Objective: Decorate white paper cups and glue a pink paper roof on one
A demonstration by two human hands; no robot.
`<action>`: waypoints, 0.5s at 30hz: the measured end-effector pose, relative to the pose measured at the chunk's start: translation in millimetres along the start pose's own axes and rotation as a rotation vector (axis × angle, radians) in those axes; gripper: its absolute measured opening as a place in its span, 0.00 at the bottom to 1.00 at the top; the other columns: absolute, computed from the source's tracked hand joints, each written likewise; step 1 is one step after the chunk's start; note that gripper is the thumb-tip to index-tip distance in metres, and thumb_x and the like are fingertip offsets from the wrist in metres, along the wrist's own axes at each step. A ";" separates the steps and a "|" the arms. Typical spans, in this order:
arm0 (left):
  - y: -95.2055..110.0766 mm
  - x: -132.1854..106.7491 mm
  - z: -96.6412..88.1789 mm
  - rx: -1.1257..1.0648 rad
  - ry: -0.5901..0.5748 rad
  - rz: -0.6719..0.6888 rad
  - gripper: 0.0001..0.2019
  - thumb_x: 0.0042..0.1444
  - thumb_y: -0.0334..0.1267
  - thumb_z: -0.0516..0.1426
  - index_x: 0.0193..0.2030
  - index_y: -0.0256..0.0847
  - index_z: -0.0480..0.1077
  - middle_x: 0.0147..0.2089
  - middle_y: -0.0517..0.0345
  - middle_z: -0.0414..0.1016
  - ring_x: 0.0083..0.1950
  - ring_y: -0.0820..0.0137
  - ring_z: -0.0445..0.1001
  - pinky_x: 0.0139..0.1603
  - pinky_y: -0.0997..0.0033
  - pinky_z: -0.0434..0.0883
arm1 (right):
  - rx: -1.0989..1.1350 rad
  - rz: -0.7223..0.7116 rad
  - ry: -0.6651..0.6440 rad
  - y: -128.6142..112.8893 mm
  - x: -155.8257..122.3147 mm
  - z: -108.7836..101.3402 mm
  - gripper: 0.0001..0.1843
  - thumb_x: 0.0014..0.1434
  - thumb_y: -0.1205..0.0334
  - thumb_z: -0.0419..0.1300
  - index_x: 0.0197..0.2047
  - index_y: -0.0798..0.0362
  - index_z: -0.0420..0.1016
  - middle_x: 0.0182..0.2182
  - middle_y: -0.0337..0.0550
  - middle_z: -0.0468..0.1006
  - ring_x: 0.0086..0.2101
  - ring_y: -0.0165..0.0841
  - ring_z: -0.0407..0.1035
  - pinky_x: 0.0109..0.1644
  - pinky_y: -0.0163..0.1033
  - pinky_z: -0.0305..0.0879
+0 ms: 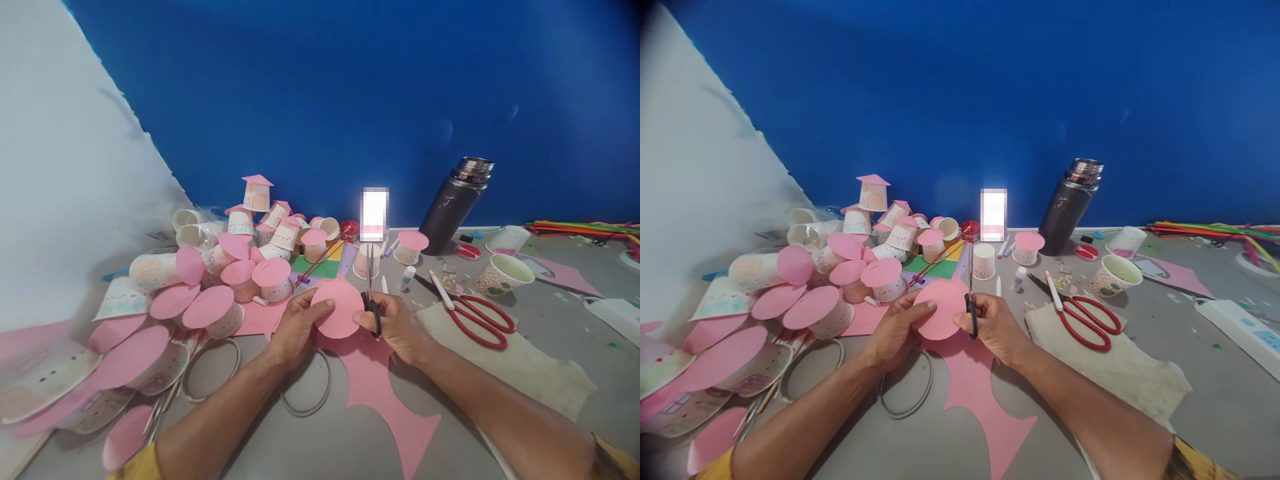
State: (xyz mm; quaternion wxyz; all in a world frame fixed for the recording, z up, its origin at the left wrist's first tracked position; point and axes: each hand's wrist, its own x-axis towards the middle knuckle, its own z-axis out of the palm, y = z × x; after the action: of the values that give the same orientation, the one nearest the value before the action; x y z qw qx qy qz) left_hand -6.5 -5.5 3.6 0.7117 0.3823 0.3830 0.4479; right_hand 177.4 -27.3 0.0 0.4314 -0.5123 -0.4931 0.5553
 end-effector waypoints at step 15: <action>12.3 1.7 -11.6 0.109 0.169 0.123 0.18 0.40 0.44 0.74 0.35 0.35 0.82 0.32 0.54 0.81 0.32 0.69 0.75 0.34 0.71 0.72 | -0.105 0.044 -0.428 4.5 -0.6 -14.6 0.42 0.50 0.19 0.62 0.31 0.57 0.77 0.22 0.43 0.76 0.22 0.26 0.56 0.25 0.34 0.48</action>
State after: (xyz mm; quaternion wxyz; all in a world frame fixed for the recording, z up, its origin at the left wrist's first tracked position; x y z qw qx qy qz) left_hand -20.5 2.2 9.4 0.6262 0.4040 0.4411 0.5002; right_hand 192.0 -27.0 -4.2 0.2774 -0.4150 -0.5903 0.6343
